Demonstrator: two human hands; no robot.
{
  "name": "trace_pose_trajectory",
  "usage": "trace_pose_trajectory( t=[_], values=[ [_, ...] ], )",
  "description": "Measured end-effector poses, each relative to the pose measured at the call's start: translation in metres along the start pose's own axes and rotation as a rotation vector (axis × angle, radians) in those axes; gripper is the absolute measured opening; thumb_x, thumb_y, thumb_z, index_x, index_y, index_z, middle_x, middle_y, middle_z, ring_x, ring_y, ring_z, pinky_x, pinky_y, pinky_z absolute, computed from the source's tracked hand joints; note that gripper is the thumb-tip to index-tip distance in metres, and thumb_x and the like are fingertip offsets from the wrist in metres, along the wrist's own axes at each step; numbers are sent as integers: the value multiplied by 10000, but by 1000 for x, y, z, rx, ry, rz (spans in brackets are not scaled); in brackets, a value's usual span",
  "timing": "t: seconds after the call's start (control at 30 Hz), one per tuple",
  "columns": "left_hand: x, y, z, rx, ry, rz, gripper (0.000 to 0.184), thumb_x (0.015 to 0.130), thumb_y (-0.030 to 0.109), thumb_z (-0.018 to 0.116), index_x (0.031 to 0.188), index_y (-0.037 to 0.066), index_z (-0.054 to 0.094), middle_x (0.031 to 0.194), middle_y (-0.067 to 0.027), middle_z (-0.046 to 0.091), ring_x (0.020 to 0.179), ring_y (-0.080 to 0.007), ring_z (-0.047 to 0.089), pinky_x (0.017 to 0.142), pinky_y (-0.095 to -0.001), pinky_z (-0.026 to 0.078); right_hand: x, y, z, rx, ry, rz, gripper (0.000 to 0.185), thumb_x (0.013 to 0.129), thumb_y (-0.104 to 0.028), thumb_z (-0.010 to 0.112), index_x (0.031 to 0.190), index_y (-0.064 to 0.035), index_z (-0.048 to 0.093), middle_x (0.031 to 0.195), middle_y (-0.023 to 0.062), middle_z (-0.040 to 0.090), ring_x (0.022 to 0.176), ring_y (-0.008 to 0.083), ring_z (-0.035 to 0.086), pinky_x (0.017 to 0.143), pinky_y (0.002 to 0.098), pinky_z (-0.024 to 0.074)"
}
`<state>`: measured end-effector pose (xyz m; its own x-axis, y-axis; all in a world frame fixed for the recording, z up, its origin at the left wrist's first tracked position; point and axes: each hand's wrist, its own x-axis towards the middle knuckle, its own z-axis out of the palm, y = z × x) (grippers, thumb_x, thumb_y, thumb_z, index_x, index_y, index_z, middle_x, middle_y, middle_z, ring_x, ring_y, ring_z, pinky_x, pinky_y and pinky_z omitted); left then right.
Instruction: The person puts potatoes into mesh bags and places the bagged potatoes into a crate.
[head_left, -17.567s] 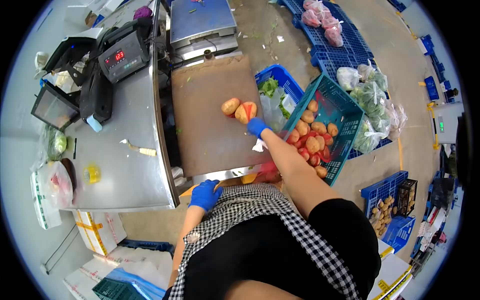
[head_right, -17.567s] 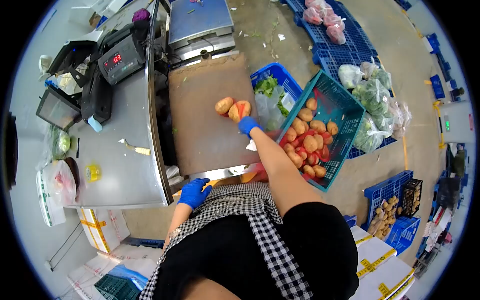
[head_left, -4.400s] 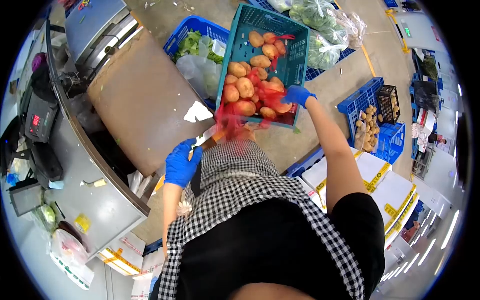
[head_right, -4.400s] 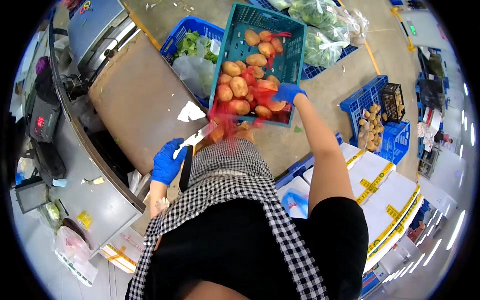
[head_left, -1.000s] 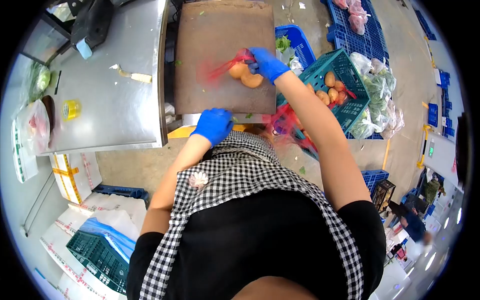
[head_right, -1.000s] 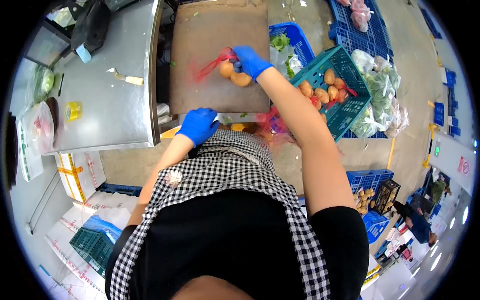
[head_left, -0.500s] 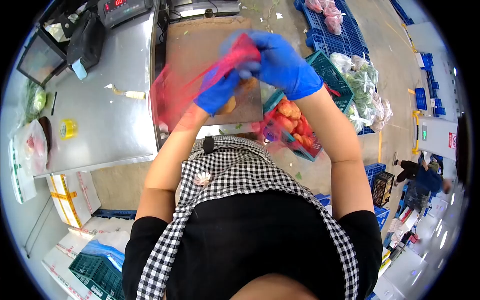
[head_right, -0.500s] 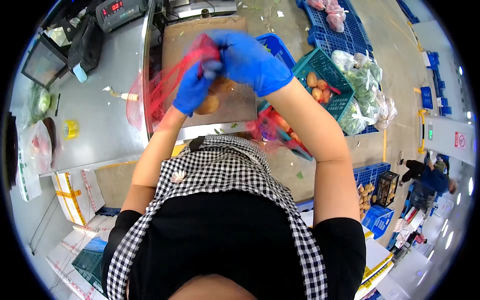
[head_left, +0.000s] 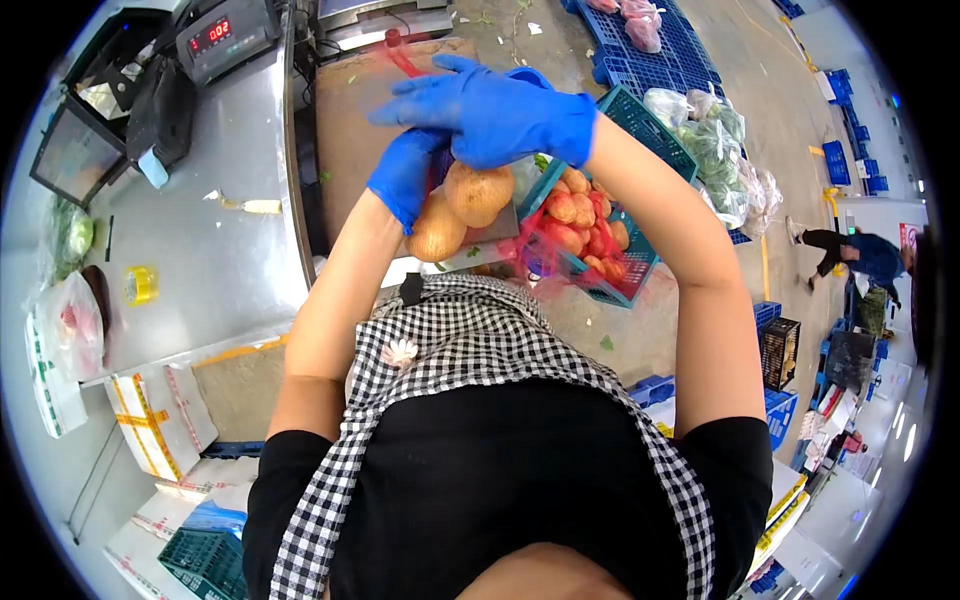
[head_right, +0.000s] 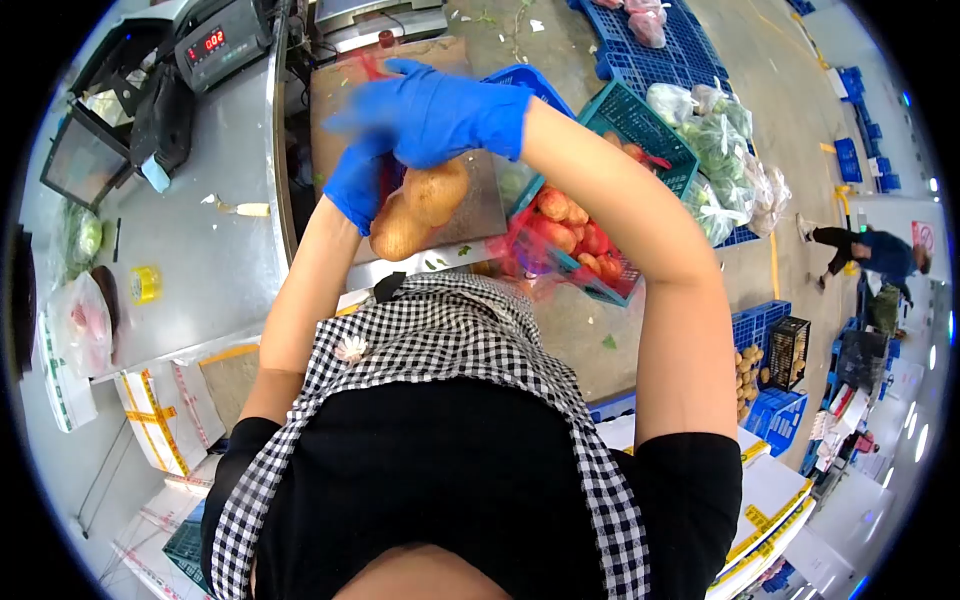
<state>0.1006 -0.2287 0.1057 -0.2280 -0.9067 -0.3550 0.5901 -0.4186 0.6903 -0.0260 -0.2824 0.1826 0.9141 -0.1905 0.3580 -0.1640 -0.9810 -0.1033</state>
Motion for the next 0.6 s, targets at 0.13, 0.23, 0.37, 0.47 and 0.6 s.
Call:
trace_pose_trajectory(
  t=[0.13, 0.23, 0.37, 0.47, 0.6],
  values=[
    [-27, 10, 13, 230, -5, -125, 297, 892, 263, 482, 1085, 46, 544, 923, -69, 613, 847, -166, 603, 768, -294, 504, -4, 17, -21, 174, -670, 394, 398, 688, -174, 583, 1079, -101, 586, 1010, 157, 598, 945, 268, 566, 880, 346, 408],
    [-26, -3, 0, 362, -81, -130, 205, 885, 156, 445, 907, 43, 614, 789, -25, 602, 716, -104, 554, 663, -255, 456, -59, 38, 5, 620, -393, 499, 218, 773, -189, 554, 938, -58, 606, 732, 86, 556, 619, 183, 519, 551, 324, 431],
    [-16, -41, -52, 1069, -211, 399, 206, 840, 205, 531, 861, 22, 624, 788, -151, 615, 727, -255, 597, 652, -358, 456, -79, -6, 15, 1497, -37, 894, 325, 855, -328, 496, 776, -65, 671, 489, -69, 366, 429, 35, 319, 392, 190, 238],
    [-37, -27, -24, 1332, 80, 1101, 183, 777, 208, 608, 837, 35, 609, 785, -139, 594, 750, -305, 581, 663, -410, 452, -53, -41, 0, 1800, -86, 924, 313, 882, -278, 452, 834, -59, 670, 482, -68, 334, 399, 40, 286, 371, 202, 212],
    [-72, -25, -30, 1759, -385, 968, 253, 679, 147, 673, 892, 55, 571, 931, -161, 586, 871, -294, 583, 776, -394, 460, -42, -34, 8, 1704, 10, 795, 259, 873, -211, 467, 849, -41, 661, 504, -32, 420, 402, 57, 344, 365, 210, 245]
  ],
)
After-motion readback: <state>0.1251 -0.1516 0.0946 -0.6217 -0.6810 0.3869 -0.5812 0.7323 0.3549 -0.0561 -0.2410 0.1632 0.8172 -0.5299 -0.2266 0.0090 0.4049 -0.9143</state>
